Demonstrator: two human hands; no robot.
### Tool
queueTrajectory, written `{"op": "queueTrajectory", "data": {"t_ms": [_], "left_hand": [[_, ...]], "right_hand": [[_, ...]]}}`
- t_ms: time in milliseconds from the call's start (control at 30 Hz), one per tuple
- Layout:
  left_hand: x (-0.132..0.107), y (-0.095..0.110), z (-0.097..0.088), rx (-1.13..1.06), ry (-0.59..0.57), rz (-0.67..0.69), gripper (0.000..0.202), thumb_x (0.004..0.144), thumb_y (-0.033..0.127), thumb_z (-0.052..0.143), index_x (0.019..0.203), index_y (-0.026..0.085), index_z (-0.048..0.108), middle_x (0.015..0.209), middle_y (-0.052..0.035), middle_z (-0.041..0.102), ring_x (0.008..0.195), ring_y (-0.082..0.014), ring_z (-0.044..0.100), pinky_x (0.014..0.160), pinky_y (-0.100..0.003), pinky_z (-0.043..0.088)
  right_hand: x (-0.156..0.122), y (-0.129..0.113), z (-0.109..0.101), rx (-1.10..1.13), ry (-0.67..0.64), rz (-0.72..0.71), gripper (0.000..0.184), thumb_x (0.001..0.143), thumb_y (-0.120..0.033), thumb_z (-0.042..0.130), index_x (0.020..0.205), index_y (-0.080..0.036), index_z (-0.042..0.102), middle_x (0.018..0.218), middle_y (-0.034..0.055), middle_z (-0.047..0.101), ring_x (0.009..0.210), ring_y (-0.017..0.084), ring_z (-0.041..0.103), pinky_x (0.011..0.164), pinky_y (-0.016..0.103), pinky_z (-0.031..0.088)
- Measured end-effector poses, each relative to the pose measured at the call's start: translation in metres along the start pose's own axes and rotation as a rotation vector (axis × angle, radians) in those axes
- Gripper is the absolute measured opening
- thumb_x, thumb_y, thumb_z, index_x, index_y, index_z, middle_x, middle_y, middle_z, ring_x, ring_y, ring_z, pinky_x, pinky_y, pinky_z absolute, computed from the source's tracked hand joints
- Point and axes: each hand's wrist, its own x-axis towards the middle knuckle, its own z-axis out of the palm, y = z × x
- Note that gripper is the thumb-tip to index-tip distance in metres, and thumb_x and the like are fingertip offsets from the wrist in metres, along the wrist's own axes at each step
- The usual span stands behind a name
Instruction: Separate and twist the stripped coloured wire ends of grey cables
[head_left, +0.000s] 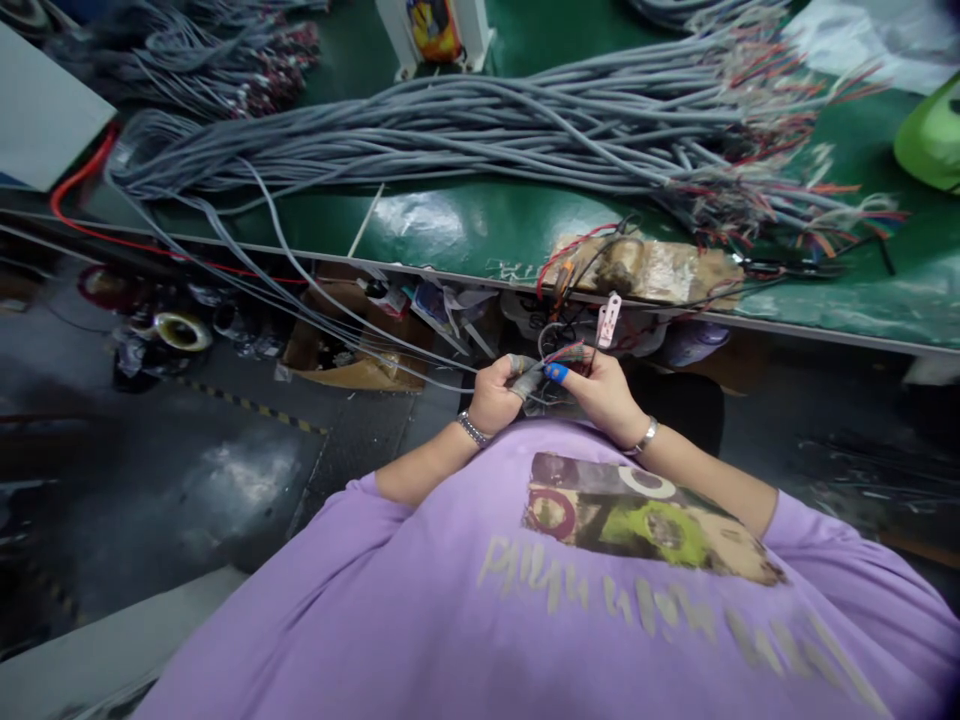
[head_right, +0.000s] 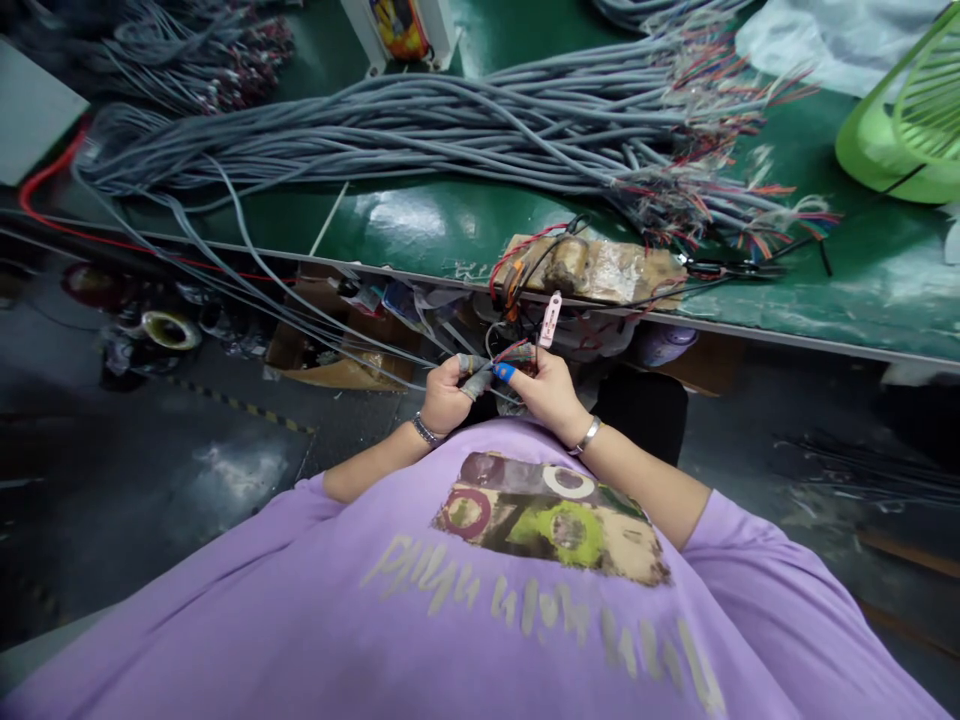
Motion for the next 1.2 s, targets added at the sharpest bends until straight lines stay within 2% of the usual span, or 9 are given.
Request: {"op": "queueTrajectory", "data": {"t_ms": [100,167,267,367,667,867,933,1067,1200], "left_hand": [[0.001,-0.003,0.001,-0.116,0.024,-0.148,0.039,0.075,0.052,0.078,0.081,0.016,0.065,0.062,0.0022,0.064,0.053,-0.0078,0.058,0.05,-0.019,0.047],[0.001,-0.005,0.001,-0.187,0.029,-0.224,0.043,0.073,0.055,0.078,0.083,0.016,0.064,0.061,0.0032,0.063,0.051,-0.0075,0.057,0.049,-0.018,0.046],[0.0,-0.01,0.0,-0.268,0.012,-0.261,0.043,0.074,0.055,0.078,0.084,0.017,0.063,0.062,0.0036,0.064,0.051,-0.0063,0.055,0.049,-0.018,0.044],[-0.001,-0.015,-0.001,-0.328,0.003,-0.274,0.043,0.075,0.057,0.077,0.082,0.017,0.064,0.064,0.0028,0.064,0.05,-0.0054,0.053,0.048,-0.018,0.04],[-0.004,-0.015,-0.001,-0.482,-0.04,-0.312,0.046,0.066,0.055,0.084,0.086,0.017,0.067,0.065,0.0025,0.065,0.054,-0.0066,0.051,0.054,-0.021,0.042],[0.004,-0.012,-0.005,-0.441,0.061,-0.279,0.047,0.063,0.054,0.086,0.085,0.017,0.067,0.066,0.002,0.068,0.052,-0.0065,0.055,0.05,-0.02,0.041],[0.006,-0.011,-0.007,-0.41,0.094,-0.219,0.046,0.064,0.053,0.086,0.086,0.017,0.068,0.066,0.0015,0.069,0.053,-0.0073,0.057,0.052,-0.02,0.044],[0.006,-0.009,-0.01,-0.383,0.105,-0.167,0.046,0.061,0.051,0.088,0.085,0.017,0.07,0.069,0.0012,0.071,0.059,-0.0093,0.063,0.059,-0.022,0.051],[0.003,-0.008,-0.01,-0.338,0.086,-0.16,0.04,0.063,0.049,0.088,0.084,0.018,0.073,0.072,0.0007,0.073,0.064,-0.0106,0.065,0.067,-0.025,0.056]], "right_hand": [[-0.002,0.003,0.0,-0.078,-0.039,-0.078,0.027,0.077,-0.043,0.075,0.083,-0.018,0.067,0.077,0.0026,0.07,0.066,0.014,0.06,0.064,0.028,0.052],[-0.005,0.001,0.0,-0.228,-0.099,-0.209,0.018,0.082,-0.036,0.07,0.083,-0.019,0.067,0.076,0.0024,0.068,0.064,0.013,0.058,0.061,0.027,0.049],[-0.008,-0.005,-0.002,-0.467,-0.225,-0.437,0.006,0.086,-0.024,0.064,0.083,-0.019,0.066,0.077,0.0032,0.067,0.066,0.013,0.058,0.062,0.026,0.047],[-0.01,-0.009,-0.003,-0.58,-0.315,-0.561,0.005,0.086,-0.017,0.061,0.085,-0.019,0.065,0.079,0.0036,0.066,0.067,0.013,0.057,0.062,0.025,0.046],[-0.014,-0.011,0.0,-0.708,-0.447,-0.634,0.006,0.087,-0.017,0.055,0.087,-0.019,0.061,0.084,0.0058,0.066,0.074,0.016,0.06,0.068,0.027,0.047],[-0.016,-0.013,-0.004,-0.696,-0.603,-0.563,0.013,0.089,-0.023,0.055,0.079,-0.018,0.062,0.072,0.0027,0.064,0.063,0.013,0.054,0.061,0.025,0.042],[-0.017,-0.013,-0.013,-0.669,-0.561,-0.506,0.018,0.091,-0.03,0.058,0.081,-0.018,0.066,0.071,0.0024,0.065,0.06,0.012,0.054,0.059,0.024,0.042],[-0.015,-0.007,-0.039,-0.635,-0.307,-0.383,0.034,0.089,-0.05,0.062,0.087,-0.017,0.07,0.075,0.0041,0.068,0.063,0.014,0.06,0.06,0.025,0.046],[-0.011,0.002,-0.056,-0.699,-0.099,-0.404,0.052,0.095,-0.062,0.044,0.102,-0.018,0.07,0.079,0.0068,0.069,0.07,0.02,0.063,0.065,0.031,0.048]]}}
